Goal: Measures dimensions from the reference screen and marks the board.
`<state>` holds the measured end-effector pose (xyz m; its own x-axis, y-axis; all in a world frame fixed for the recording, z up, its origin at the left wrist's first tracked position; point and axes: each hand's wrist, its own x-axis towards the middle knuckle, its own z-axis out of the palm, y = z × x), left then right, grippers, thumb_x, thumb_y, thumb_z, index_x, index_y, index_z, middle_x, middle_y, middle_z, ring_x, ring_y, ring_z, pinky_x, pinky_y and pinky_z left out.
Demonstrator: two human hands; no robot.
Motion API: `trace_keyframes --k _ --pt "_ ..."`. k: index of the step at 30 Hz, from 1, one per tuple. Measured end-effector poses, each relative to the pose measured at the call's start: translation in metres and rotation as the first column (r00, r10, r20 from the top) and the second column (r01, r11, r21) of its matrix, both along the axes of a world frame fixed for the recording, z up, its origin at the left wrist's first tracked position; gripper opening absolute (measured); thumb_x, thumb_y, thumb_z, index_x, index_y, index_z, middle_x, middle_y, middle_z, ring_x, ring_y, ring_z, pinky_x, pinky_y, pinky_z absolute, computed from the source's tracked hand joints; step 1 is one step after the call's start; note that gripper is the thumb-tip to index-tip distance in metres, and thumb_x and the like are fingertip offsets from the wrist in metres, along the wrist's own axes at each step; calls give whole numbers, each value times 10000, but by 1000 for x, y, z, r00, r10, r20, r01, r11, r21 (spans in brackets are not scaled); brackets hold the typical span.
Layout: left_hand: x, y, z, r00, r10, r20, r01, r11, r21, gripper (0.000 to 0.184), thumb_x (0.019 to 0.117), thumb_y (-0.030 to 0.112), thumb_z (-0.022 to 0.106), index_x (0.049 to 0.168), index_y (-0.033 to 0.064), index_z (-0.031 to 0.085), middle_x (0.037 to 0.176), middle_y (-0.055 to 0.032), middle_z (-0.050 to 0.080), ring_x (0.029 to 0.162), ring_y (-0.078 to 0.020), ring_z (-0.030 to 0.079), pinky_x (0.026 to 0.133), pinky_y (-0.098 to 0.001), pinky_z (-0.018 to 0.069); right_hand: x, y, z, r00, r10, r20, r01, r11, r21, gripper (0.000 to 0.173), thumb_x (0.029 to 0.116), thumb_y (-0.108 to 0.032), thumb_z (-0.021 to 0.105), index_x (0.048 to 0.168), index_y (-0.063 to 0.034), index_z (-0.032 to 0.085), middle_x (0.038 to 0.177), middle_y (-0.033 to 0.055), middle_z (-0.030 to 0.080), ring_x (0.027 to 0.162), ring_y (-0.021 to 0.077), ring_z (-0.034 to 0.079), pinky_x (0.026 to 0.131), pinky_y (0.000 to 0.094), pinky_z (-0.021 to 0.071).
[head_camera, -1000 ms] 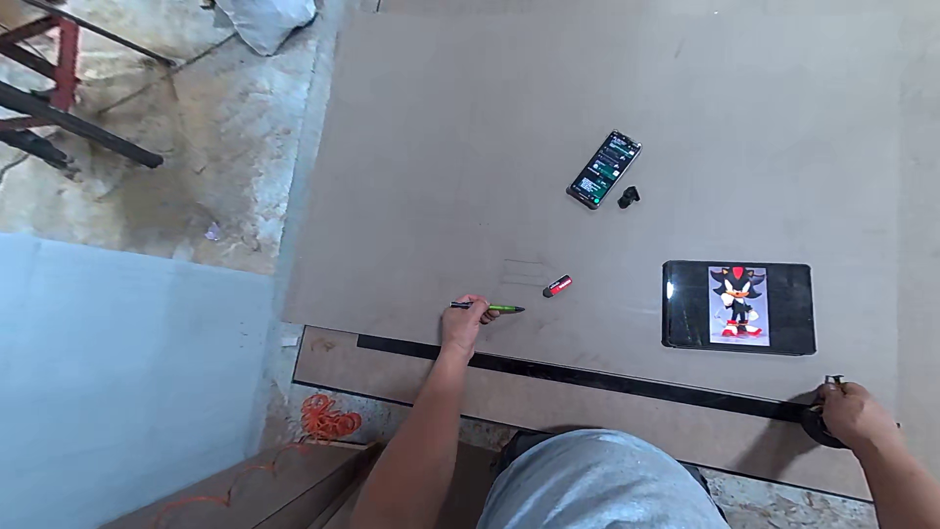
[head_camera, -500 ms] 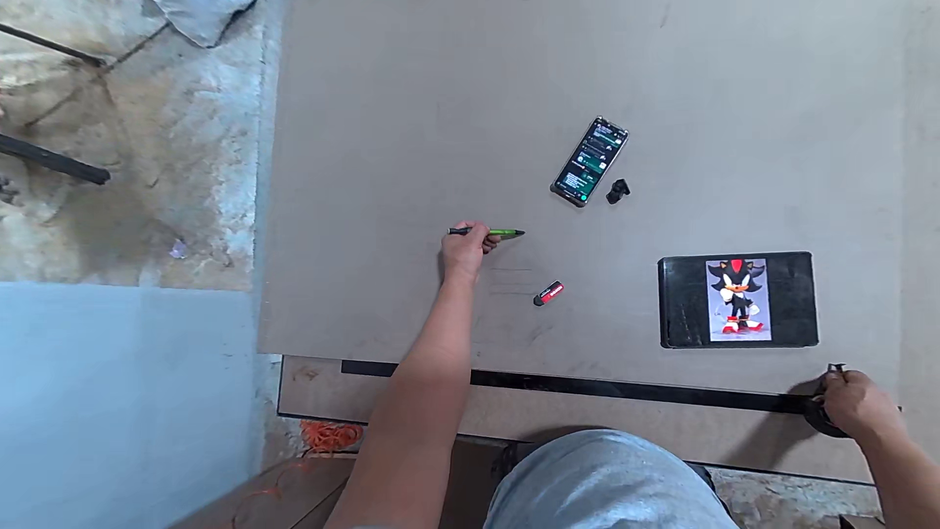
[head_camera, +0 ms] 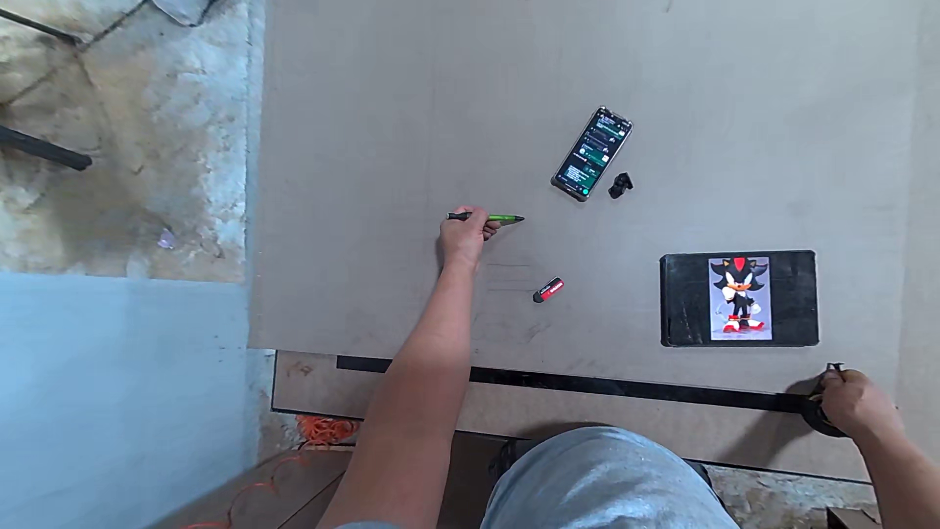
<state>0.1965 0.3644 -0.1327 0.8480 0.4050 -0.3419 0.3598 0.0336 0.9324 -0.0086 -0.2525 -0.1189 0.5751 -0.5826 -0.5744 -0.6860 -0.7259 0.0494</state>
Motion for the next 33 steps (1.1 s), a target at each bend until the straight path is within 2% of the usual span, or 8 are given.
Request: trace_keyframes --k 5,10,14,17,20,25,29,33 --pt "-32 12 17 989 126 74 -117 986 -122 251 1044 180 467 976 -3 624 864 -122 735 789 -213 720 773 -374 602 -3 -2 5 1000 9 21 -10 999 49 466 1129 -342 349 1217 30 615 1141 349 649 1119 542 617 901 747 448" --pt "-147 28 43 986 -161 47 151 974 167 292 1071 170 400 1028 -7 629 979 -140 764 885 -260 751 834 -464 623 -37 8 9 988 35 153 -61 984 169 558 1072 -514 460 1025 -12 698 922 245 691 906 446 663 800 716 472" --pt "-245 32 42 813 -459 -360 580 575 577 236 1052 172 528 1150 46 702 1048 -111 733 918 -238 719 854 -493 600 -70 38 10 994 31 103 -59 959 276 430 1036 -455 571 1177 -67 693 1000 200 718 925 381 694 833 664 519" --pt "-293 23 23 733 -505 -456 639 282 715 239 970 139 666 1194 105 741 1236 -104 701 1060 -263 714 907 -484 598 -86 57 5 996 33 88 -58 951 303 386 1026 -422 601 1208 -93 688 1010 165 733 918 352 706 830 632 542" --pt "-311 6 13 689 -383 -615 701 137 700 422 954 208 684 1372 150 666 1504 -82 552 1231 -291 637 1013 -490 536 -96 69 7 996 66 67 -86 933 351 375 1031 -430 586 1199 -115 702 1018 135 741 945 329 708 857 620 538" --pt "-310 -13 16 654 -282 -702 750 121 650 526 987 239 619 1502 166 541 1580 -86 458 1296 -311 583 1044 -504 506 -119 69 3 989 77 125 -123 903 413 347 1022 -450 582 1129 -153 727 956 79 743 901 266 709 826 578 547" --pt "-297 -18 36 558 -289 -778 829 153 538 508 964 316 686 1425 125 592 1473 -111 556 1301 -310 584 1060 -518 506 -145 56 -2 984 59 169 -131 878 460 326 1016 -438 598 1099 -153 732 929 64 739 878 243 704 818 553 549" --pt "-296 -15 40 354 -338 -872 931 38 364 461 923 373 730 1297 111 667 1343 -106 638 1284 -300 586 1074 -531 487 -166 37 -4 981 38 191 -126 870 476 314 1018 -428 606 1081 -149 735 903 64 735 841 244 703 797 550 553"
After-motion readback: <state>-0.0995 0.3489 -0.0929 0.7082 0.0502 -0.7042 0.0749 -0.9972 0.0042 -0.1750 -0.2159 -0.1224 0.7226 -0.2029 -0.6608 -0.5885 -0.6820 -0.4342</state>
